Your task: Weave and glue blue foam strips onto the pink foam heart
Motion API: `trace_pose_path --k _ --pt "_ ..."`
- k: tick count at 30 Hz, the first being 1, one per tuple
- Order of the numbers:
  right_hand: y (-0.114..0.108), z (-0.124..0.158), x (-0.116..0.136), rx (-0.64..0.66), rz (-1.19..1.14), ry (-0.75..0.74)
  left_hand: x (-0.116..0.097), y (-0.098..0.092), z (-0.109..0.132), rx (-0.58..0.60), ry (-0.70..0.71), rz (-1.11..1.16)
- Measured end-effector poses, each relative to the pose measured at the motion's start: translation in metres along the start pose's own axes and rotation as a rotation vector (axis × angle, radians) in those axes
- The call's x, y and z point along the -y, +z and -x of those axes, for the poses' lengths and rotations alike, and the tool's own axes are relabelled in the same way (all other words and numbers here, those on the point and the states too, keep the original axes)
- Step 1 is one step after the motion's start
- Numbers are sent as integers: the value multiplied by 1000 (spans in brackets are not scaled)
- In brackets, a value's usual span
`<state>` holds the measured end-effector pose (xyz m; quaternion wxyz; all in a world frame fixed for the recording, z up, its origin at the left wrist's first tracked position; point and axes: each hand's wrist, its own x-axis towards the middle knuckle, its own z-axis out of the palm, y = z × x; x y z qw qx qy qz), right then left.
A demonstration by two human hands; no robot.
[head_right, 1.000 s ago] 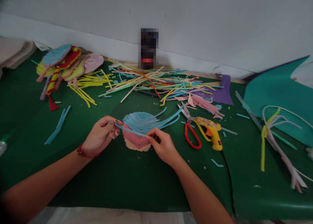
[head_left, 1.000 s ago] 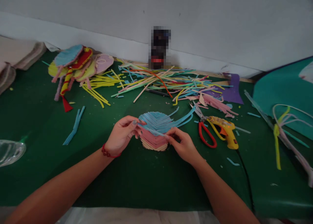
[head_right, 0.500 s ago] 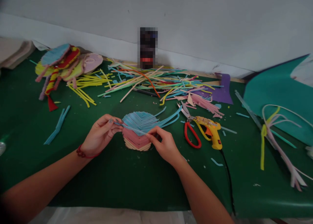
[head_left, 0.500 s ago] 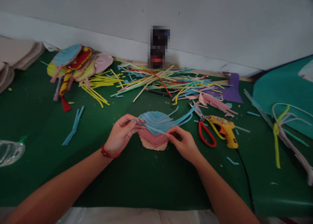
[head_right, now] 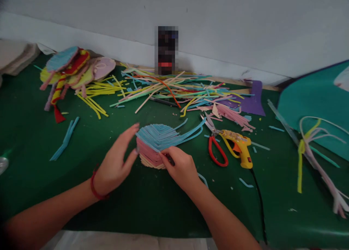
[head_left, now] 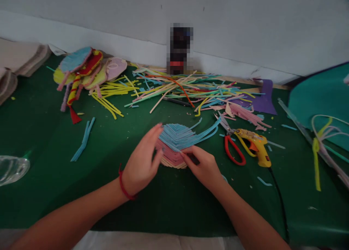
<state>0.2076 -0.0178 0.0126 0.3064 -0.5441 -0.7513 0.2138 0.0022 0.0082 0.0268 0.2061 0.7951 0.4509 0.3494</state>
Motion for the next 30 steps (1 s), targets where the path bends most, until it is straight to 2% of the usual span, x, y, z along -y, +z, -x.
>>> trace_pose_path --k 1,3,6,9,21,30 --pt "2 0 2 10 18 -5 -4 3 5 75 86 -98" --pt "4 0 3 26 42 -12 -10 10 16 179 157 -259" --pt "4 0 3 45 45 2 -12 20 28 296 151 -419" --pt "4 0 3 80 33 20 -9 25 33 364 110 -507" --pt "-2 0 7 129 30 27 -3 27 34 361 -59 -600" --pt "-1 1 7 130 50 14 -2 24 29 381 -76 -606"
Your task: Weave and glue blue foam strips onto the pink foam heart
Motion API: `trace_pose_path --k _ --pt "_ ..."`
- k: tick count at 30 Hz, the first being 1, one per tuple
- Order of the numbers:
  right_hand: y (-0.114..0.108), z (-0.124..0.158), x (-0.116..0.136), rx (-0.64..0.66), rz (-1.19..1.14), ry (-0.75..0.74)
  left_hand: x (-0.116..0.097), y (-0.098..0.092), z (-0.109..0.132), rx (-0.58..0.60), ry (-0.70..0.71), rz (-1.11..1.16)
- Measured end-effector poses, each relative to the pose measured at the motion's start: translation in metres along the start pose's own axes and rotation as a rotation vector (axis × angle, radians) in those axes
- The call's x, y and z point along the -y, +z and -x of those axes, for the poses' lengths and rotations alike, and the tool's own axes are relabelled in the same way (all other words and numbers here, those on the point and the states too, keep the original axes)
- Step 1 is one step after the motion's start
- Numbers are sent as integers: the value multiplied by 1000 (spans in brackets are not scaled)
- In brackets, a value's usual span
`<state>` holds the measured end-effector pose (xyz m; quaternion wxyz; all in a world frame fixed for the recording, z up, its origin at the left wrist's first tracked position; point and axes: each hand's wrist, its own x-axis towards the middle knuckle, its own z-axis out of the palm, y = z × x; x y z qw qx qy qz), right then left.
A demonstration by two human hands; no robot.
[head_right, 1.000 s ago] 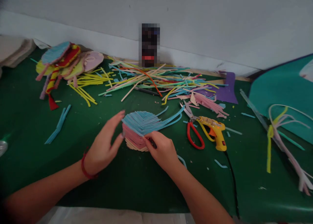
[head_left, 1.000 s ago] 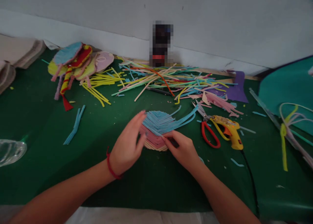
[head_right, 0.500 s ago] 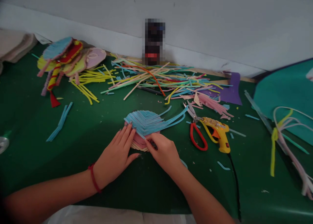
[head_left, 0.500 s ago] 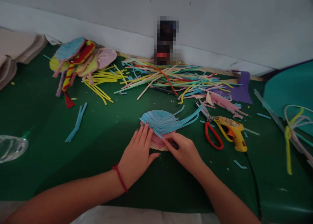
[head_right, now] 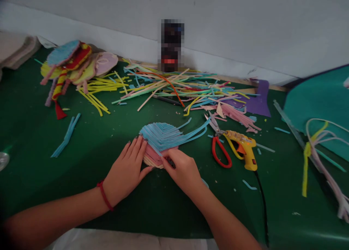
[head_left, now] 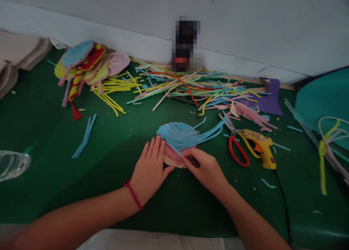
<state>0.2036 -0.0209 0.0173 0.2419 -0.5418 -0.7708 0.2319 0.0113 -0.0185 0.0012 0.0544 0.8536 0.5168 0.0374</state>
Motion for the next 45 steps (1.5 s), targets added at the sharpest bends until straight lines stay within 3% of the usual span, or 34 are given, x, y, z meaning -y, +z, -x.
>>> trace_pose_path --k 8,27,31,40,45 --pt "2 0 -1 -4 -13 2 -3 -5 -2 59 -4 -60" --pt "2 1 -7 18 96 3 1 -13 -4 17 51 6" --pt "5 3 -6 -22 94 12 0 -13 -4 11 43 9" --pt "9 3 1 -85 255 -115 1 -12 -4 17 58 30" --pt "10 3 1 -102 257 -94 1 -13 -4 18 55 29"
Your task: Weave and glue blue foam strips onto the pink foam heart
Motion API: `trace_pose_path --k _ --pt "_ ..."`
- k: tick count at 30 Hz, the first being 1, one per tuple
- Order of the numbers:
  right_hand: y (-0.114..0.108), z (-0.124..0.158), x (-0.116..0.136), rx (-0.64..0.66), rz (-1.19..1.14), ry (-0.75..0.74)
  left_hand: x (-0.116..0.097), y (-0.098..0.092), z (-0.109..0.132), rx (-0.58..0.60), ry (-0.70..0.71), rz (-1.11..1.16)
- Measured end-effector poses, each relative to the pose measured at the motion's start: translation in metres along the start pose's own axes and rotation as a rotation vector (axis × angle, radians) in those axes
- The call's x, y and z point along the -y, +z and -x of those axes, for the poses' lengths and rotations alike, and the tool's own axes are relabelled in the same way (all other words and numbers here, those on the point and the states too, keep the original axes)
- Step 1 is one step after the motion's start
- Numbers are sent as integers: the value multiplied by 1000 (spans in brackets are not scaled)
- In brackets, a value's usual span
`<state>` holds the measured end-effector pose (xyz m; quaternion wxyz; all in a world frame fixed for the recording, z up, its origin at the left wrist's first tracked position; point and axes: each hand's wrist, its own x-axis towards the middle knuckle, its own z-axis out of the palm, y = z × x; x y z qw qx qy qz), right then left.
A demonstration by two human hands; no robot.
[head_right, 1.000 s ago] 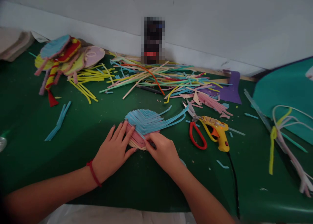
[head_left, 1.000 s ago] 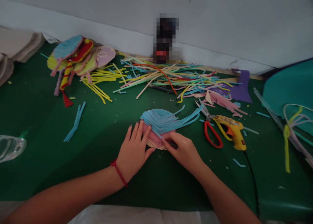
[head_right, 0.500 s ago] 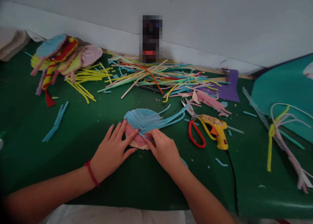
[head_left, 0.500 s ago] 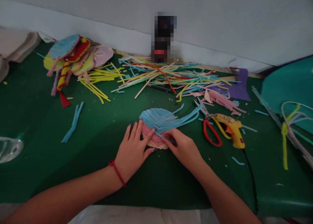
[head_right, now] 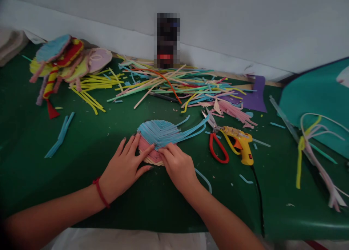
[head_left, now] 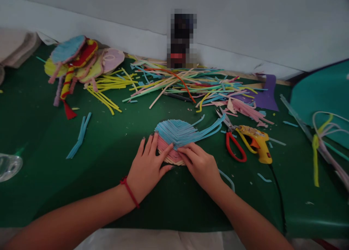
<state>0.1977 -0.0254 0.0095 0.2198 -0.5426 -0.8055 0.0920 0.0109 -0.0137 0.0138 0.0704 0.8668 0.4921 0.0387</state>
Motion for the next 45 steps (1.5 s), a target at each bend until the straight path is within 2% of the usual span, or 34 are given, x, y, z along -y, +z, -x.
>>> trace_pose_path --k 16,24,27,30,33,36,39,45 --pt "-3 -4 -8 19 -84 -42 0 -1 0 12 -6 -26" --pt "-5 -6 -8 58 76 -168 0 2 2 2 -11 -28" --pt "-12 -13 -8 128 179 -256 1 3 1 -8 -8 -28" --pt "-21 -28 -9 259 245 -366 1 3 0 -5 -8 -28" --pt "-27 -46 -13 398 263 -482 1 2 0 7 -11 -27" --pt "-29 -57 -19 455 233 -529 1 2 1 12 -7 -25" --pt "-31 -51 -26 431 157 -490 1 3 1 6 -7 -23" --pt "-34 -18 -44 253 1 -352 3 4 1 -19 -8 3"
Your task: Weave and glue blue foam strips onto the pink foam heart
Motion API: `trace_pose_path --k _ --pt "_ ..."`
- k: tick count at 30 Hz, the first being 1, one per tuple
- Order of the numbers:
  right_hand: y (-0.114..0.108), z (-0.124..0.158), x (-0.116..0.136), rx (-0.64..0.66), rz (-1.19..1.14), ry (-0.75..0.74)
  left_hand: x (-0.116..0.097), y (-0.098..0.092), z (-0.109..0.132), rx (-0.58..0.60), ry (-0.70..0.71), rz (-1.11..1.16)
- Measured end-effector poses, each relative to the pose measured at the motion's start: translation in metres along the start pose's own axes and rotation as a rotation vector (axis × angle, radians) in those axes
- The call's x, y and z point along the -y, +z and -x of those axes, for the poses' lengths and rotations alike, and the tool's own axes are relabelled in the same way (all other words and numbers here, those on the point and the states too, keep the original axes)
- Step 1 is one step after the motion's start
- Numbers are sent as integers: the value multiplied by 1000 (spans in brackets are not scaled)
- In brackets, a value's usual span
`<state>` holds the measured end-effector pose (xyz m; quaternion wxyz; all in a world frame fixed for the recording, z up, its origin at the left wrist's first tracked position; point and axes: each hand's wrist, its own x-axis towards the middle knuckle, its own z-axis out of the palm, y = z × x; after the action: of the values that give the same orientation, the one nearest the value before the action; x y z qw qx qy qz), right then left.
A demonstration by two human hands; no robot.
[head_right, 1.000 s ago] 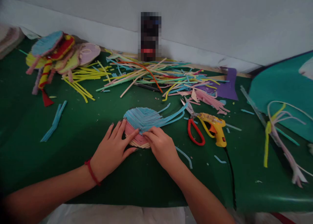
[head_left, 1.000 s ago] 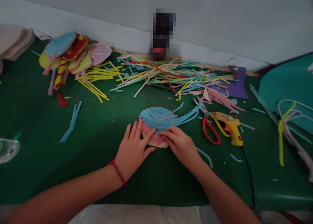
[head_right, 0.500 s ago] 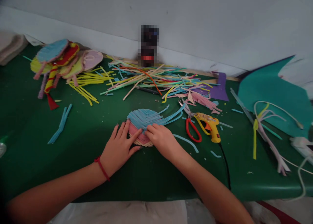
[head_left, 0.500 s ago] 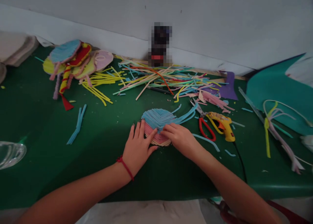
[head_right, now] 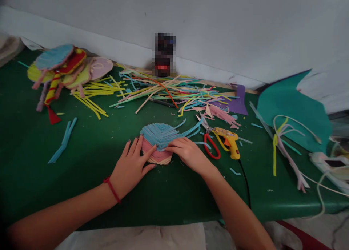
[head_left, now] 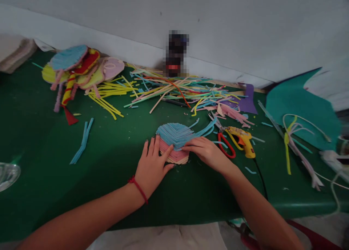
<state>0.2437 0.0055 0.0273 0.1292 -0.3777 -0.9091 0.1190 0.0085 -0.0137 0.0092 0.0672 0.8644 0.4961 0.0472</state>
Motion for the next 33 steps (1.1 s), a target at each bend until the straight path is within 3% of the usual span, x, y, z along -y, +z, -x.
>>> trace_pose_path --k 5,10,17,21,33 --pt "8 13 -8 -175 85 39 0 1 0 -15 4 -12" --pt "16 13 -12 -273 26 47 -1 2 -1 -31 28 -56" --pt "18 13 -13 -246 -180 122 0 2 -1 -58 40 -60" --pt "13 18 -9 -205 -210 159 0 1 -2 -51 48 -77" --pt "21 16 -13 -255 -175 188 -1 1 -2 -39 66 -118"
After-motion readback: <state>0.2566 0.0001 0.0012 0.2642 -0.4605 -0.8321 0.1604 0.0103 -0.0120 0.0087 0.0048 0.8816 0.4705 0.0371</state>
